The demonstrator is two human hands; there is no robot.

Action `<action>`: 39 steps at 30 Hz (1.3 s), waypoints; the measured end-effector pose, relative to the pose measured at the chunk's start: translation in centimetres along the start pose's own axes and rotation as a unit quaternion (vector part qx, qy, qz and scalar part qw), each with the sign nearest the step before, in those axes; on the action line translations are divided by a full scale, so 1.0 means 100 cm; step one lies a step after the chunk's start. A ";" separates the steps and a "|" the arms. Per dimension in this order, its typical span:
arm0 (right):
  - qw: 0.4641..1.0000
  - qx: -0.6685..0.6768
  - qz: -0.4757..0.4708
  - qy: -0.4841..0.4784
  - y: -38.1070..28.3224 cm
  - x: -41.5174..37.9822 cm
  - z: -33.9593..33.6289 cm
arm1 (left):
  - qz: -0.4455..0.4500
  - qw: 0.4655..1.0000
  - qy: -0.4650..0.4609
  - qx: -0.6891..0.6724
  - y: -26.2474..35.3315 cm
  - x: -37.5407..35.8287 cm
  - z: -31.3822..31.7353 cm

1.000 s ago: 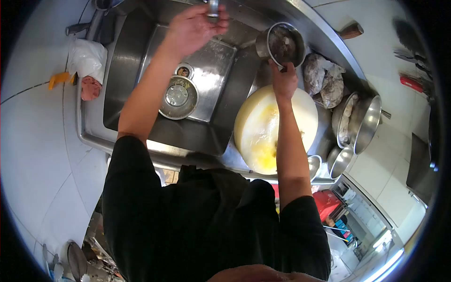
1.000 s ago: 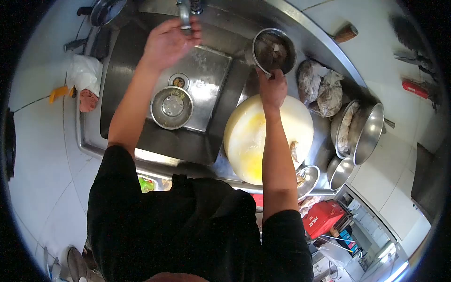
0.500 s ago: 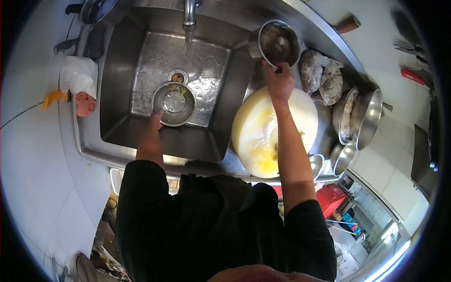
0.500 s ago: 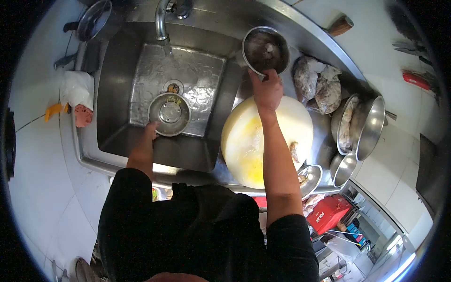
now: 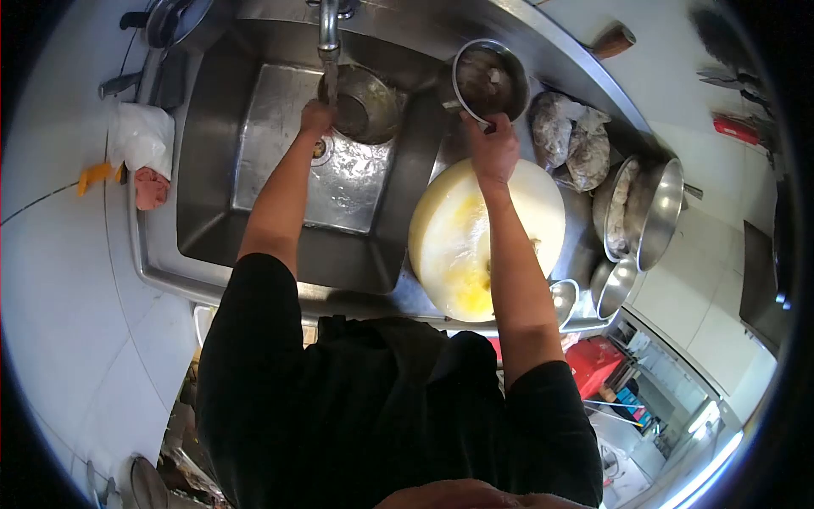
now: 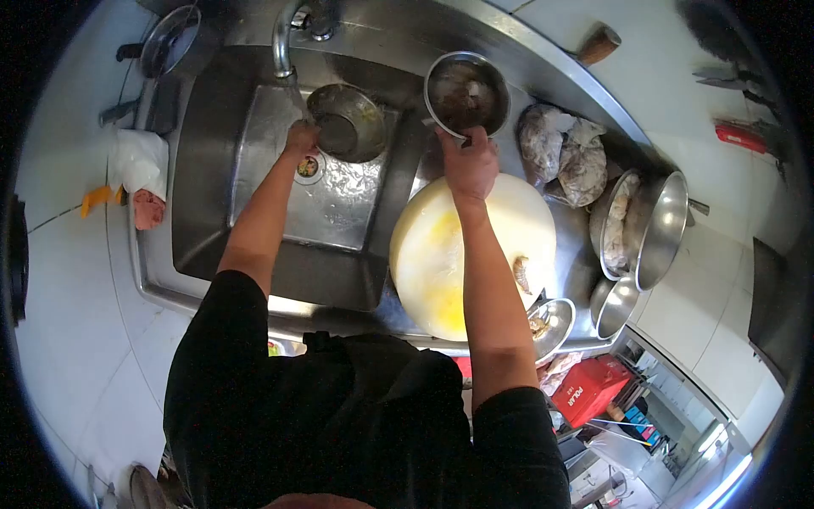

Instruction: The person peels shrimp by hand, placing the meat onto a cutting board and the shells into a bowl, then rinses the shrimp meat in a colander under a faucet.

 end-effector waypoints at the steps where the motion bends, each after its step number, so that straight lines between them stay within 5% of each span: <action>1: 1.000 0.000 -0.004 0.001 -0.001 -0.001 -0.001 | 0.099 0.980 0.060 0.161 0.022 -0.003 -0.010; 3: 1.000 -0.004 -0.010 0.006 -0.003 -0.001 -0.002 | 0.172 0.937 0.126 0.277 0.039 -0.014 -0.013; 6: 1.000 -0.003 -0.009 0.010 -0.002 -0.003 -0.002 | 0.144 0.959 0.164 0.180 0.039 -0.055 -0.030; 9: 1.000 0.012 0.009 -0.004 0.001 -0.001 -0.003 | 0.072 0.949 0.130 0.279 0.025 -0.052 -0.025; 12: 0.999 0.014 0.025 -0.021 0.001 -0.001 -0.001 | -0.096 0.909 -0.066 0.400 -0.004 -0.024 -0.008; 15: 1.000 0.005 0.016 -0.007 -0.004 0.000 -0.003 | -0.166 0.764 -0.189 0.594 -0.010 -0.055 0.003; 19: 1.000 -0.002 0.009 0.002 -0.004 0.000 -0.009 | -0.157 0.813 -0.069 0.556 -0.054 -0.044 -0.029; 22: 1.000 -0.003 -0.018 0.018 -0.006 -0.001 -0.006 | -0.091 0.882 -0.078 0.456 -0.075 -0.036 -0.046; 25: 0.997 -0.004 -0.072 0.030 -0.008 -0.001 -0.005 | -0.050 0.987 -0.041 0.150 -0.130 -0.026 -0.038; 28: 0.995 0.025 -0.100 0.008 -0.018 -0.005 -0.009 | -0.094 0.971 -0.056 -0.212 -0.158 -0.038 0.005; 32: 0.988 0.057 -0.128 -0.060 -0.046 -0.022 -0.007 | 0.042 0.986 0.061 -0.146 -0.169 -0.010 0.013; 35: 0.975 0.133 -0.101 -0.148 -0.080 -0.047 0.004 | 0.023 0.986 0.057 0.154 -0.164 -0.007 0.022; 39: 0.941 0.203 -0.095 -0.255 -0.088 -0.073 0.055 | 0.076 0.970 -0.095 0.210 -0.117 -0.091 0.030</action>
Point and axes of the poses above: each hand's wrist, its own x-axis towards the middle knuckle, its own z-axis out of the palm, y = z × x, the point moved 10 cm from there along x, towards the middle knuckle, and after that the axes turned 13 degrees about -y, right-handed, at the moved point
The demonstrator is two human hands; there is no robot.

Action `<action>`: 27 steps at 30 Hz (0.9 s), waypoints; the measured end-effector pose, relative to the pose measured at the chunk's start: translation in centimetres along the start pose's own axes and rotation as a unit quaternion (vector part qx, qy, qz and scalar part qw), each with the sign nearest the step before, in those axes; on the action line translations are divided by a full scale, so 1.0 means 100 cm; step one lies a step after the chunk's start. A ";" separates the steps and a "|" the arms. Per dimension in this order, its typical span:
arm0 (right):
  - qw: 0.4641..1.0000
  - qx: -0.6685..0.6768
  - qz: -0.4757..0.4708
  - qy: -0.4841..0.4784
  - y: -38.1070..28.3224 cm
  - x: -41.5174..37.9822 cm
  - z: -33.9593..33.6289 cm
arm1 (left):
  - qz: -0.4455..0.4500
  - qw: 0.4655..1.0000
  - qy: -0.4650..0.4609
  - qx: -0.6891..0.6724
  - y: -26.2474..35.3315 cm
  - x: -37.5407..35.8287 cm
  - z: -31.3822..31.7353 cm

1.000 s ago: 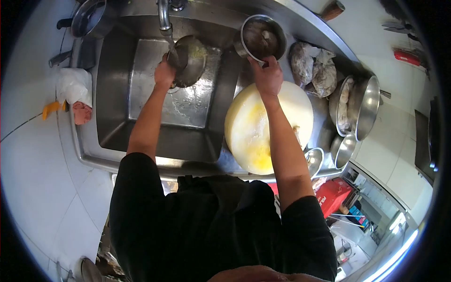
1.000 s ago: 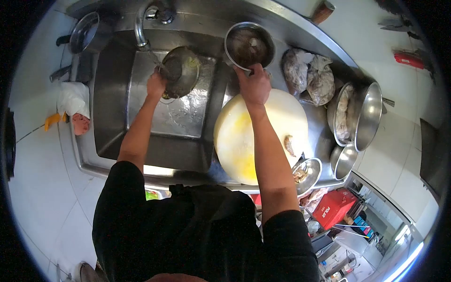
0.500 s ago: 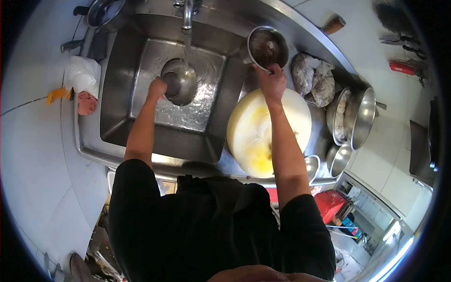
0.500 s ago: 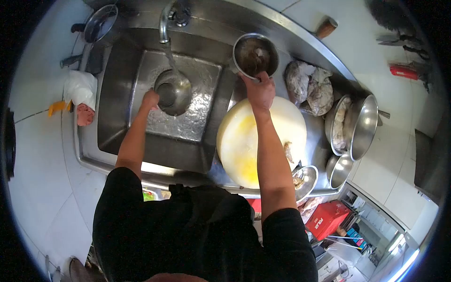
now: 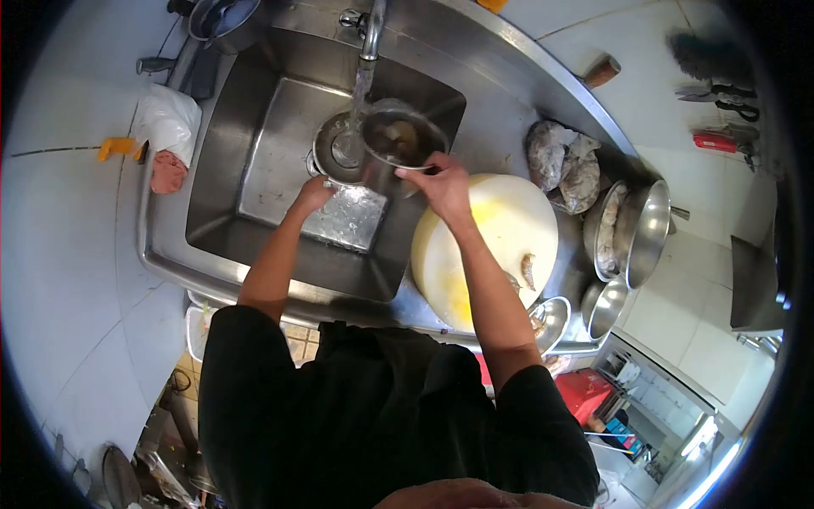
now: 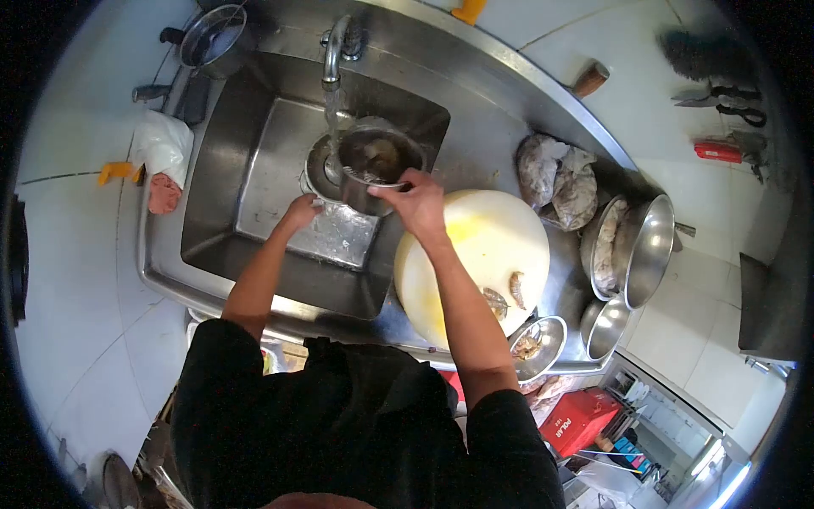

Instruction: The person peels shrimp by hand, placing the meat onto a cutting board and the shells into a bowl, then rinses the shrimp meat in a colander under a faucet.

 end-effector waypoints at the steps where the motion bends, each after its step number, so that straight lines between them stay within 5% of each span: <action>1: 0.999 0.004 0.028 -0.027 0.008 0.001 0.014 | 0.011 1.000 -0.026 0.013 0.020 -0.033 -0.006; 4: 0.983 0.091 0.117 -0.110 0.036 0.008 0.057 | 0.017 0.997 -0.042 0.055 0.046 -0.125 -0.024; 10: 0.842 0.397 0.276 -0.238 0.074 0.015 0.128 | -0.063 0.976 0.087 0.188 0.036 -0.272 -0.042; 14: 0.764 0.489 0.311 -0.285 0.062 0.019 0.147 | 0.031 0.941 0.243 0.233 0.046 -0.317 -0.032; 20: 0.692 0.582 0.317 -0.288 0.063 0.023 0.165 | 0.083 0.941 0.262 0.197 0.052 -0.323 -0.031; 25: 0.762 0.549 0.261 -0.224 0.059 0.039 0.145 | 0.083 0.940 0.264 0.199 0.055 -0.322 -0.034; 27: 0.868 0.413 0.208 -0.183 0.060 0.055 0.131 | 0.080 0.940 0.266 0.199 0.058 -0.322 -0.035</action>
Point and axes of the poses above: each hand's wrist, its own x-axis towards the middle knuckle, its own z-axis out of the palm, y = z × x, the point moved 10 cm from there along x, towards the middle knuckle, and after that the axes turned 13 degrees about -y, right-handed, at the moved point
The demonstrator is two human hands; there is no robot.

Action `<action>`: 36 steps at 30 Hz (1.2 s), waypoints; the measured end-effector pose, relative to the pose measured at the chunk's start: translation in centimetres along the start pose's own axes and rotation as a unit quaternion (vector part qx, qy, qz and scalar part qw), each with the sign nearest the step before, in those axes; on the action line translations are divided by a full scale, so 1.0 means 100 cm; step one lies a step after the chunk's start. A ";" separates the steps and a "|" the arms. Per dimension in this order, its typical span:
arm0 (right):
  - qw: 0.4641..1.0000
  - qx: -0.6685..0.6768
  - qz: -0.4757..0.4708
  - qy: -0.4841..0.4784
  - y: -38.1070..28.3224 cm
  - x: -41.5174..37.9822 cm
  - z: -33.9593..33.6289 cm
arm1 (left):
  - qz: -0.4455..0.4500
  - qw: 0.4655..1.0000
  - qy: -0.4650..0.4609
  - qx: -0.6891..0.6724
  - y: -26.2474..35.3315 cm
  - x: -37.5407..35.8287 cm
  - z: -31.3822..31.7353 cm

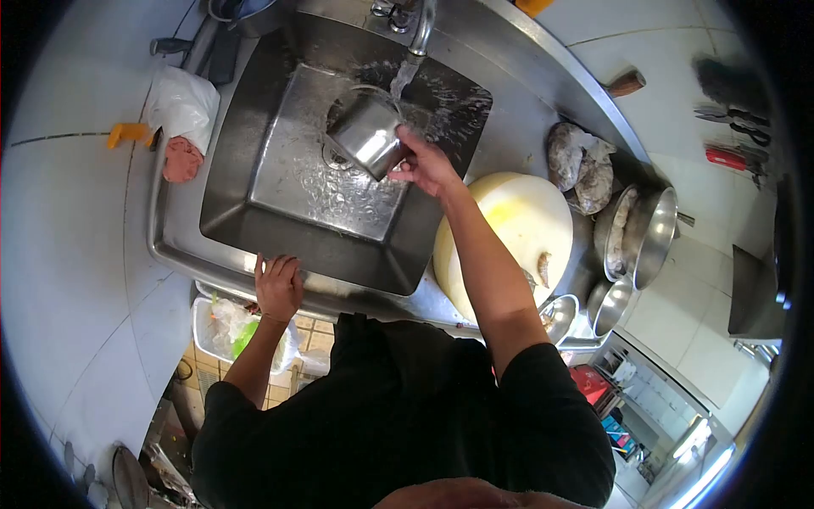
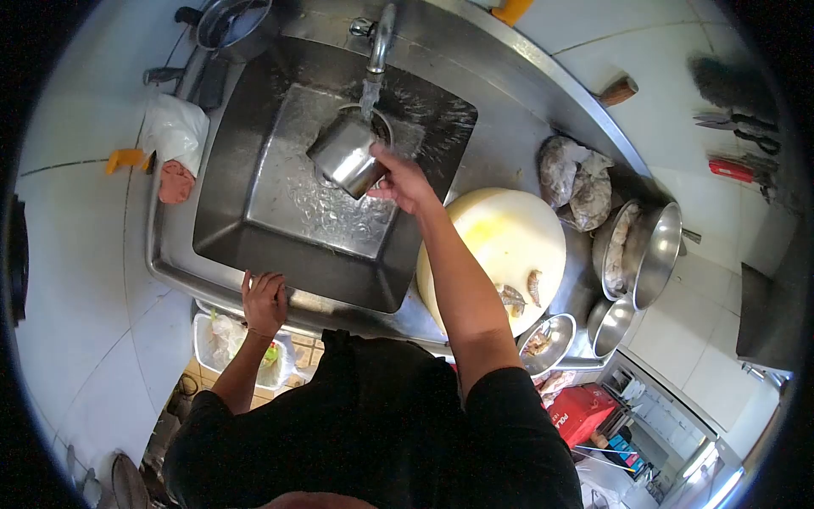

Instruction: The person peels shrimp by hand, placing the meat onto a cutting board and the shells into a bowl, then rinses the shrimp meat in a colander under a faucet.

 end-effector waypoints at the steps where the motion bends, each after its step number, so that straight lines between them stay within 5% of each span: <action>1: 0.996 -0.082 -0.030 0.031 -0.010 0.001 -0.002 | -0.002 1.000 0.000 0.001 0.001 0.001 -0.001; 2: 0.979 -0.185 -0.068 0.044 -0.022 0.001 0.001 | -0.004 1.000 0.000 0.002 0.001 0.001 -0.002; 3: 0.917 -0.378 -0.099 0.077 -0.042 -0.006 0.011 | -0.005 1.000 0.004 0.000 0.000 0.001 -0.001; 5: 0.799 -0.555 -0.206 0.102 -0.064 -0.028 0.047 | -0.006 1.000 0.012 -0.004 -0.003 0.000 0.001; 8: 0.812 -0.524 -0.238 0.095 -0.064 -0.035 0.051 | -0.010 1.000 0.015 -0.003 -0.003 -0.001 0.000; 11: 0.745 -0.585 -0.289 0.139 -0.061 -0.043 0.059 | -0.005 1.000 0.021 -0.009 -0.006 -0.003 0.002; 17: 0.789 -0.544 -0.210 0.195 -0.067 -0.056 0.038 | -0.019 1.000 0.012 -0.010 -0.009 -0.002 0.003; 22: 0.748 -0.642 -0.085 0.146 -0.063 -0.073 0.027 | -0.027 0.999 0.019 -0.012 -0.009 -0.001 0.004; 28: 0.684 -0.709 -0.121 0.121 -0.070 -0.121 0.016 | -0.088 0.995 -0.037 0.024 -0.021 0.013 0.015; 32: 0.688 -0.696 -0.174 0.106 -0.068 -0.138 0.002 | -0.140 0.986 -0.087 0.033 -0.026 0.056 0.046; 36: 0.659 -0.713 -0.207 0.123 -0.071 -0.144 0.011 | -0.118 0.949 -0.171 -0.236 -0.066 0.158 0.162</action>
Point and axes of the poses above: each hand's wrist, its own x-axis towards the middle knuckle, its own z-axis out of the palm, y = z × x, the point moved 10 cm from there along x, towards the middle knuckle, and after that the axes turned 13 degrees about -y, right-handed, at the moved point
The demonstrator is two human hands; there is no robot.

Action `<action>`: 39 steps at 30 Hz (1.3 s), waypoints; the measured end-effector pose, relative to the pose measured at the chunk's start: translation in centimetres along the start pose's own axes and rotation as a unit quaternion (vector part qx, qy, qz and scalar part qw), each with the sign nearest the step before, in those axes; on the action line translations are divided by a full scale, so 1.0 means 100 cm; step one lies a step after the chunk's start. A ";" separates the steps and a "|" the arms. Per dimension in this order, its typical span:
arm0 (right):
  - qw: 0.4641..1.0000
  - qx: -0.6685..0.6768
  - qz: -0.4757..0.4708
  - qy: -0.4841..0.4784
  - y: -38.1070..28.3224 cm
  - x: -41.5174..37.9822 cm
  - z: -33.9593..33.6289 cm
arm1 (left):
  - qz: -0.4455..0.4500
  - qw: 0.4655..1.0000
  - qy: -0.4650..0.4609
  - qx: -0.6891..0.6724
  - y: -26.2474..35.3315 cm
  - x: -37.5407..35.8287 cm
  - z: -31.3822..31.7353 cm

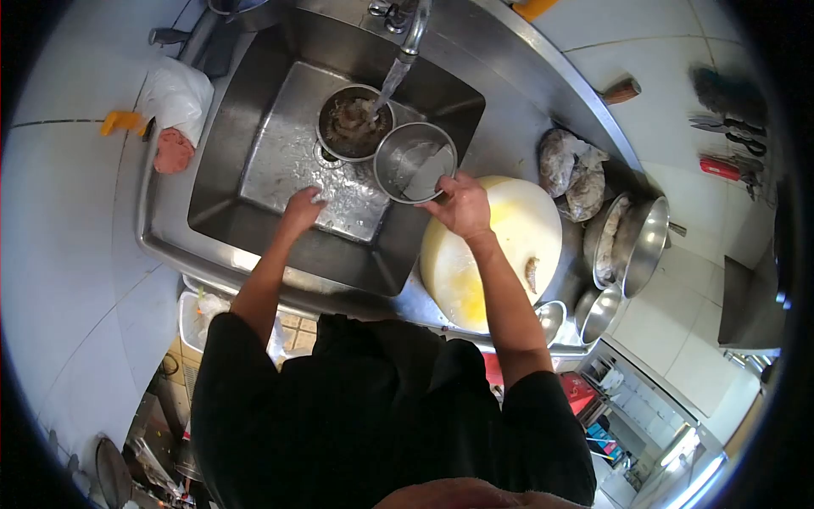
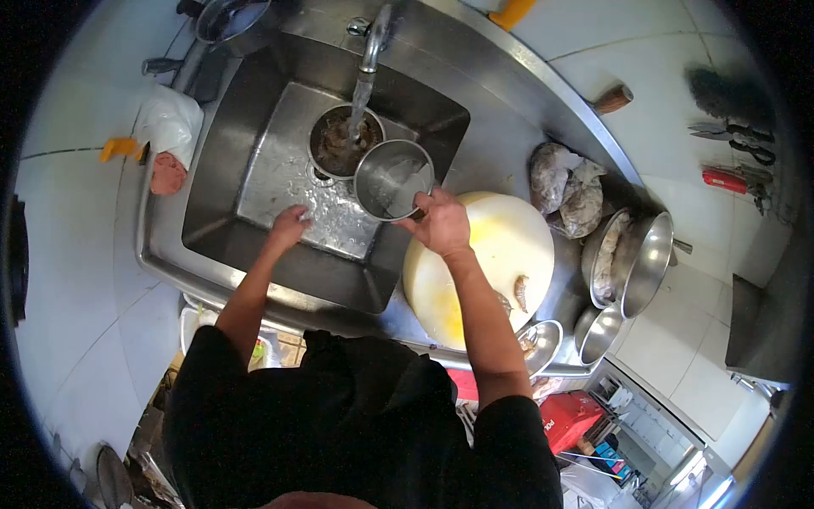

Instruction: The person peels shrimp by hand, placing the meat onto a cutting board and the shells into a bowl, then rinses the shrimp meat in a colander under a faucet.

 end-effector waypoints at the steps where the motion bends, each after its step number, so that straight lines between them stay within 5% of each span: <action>1: 1.000 -0.011 0.000 0.004 -0.003 0.002 -0.001 | -0.025 0.997 -0.028 -0.070 -0.011 0.034 0.011; 7: 1.000 -0.017 0.006 -0.019 0.003 0.007 0.007 | -0.248 0.889 -0.020 -0.384 -0.067 0.130 0.075; 11: 1.000 -0.009 0.005 -0.022 0.005 0.007 0.006 | -0.252 0.810 0.042 -0.528 -0.069 0.151 0.098; 12: 1.000 -0.013 0.001 -0.010 0.005 0.007 0.006 | -0.275 0.798 0.039 -0.534 -0.074 0.156 0.104; 13: 1.000 -0.017 -0.003 0.002 0.005 0.007 0.005 | -0.193 0.819 0.022 -0.541 -0.065 0.172 0.101; 23: 0.999 -0.024 -0.010 0.029 0.011 0.013 -0.002 | -0.205 0.782 0.064 -0.585 -0.096 0.212 0.105; 27: 0.999 -0.023 -0.006 0.040 0.013 0.014 -0.002 | -0.180 0.739 0.019 -0.649 -0.085 0.179 0.109; 30: 0.999 -0.028 0.000 0.033 0.012 0.015 -0.004 | -0.283 0.691 0.101 -0.658 -0.107 0.139 0.119; 39: 0.998 -0.047 0.014 0.027 0.010 0.015 -0.001 | -0.262 0.702 0.060 -0.659 -0.134 0.114 0.148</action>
Point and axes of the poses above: each hand's wrist, its own x-axis towards the middle knuckle, its own z-axis out of the palm, y = z × x, the point moved 10 cm from there along x, towards the middle knuckle, and after that the axes turned 13 degrees about -y, right-handed, at the moved point
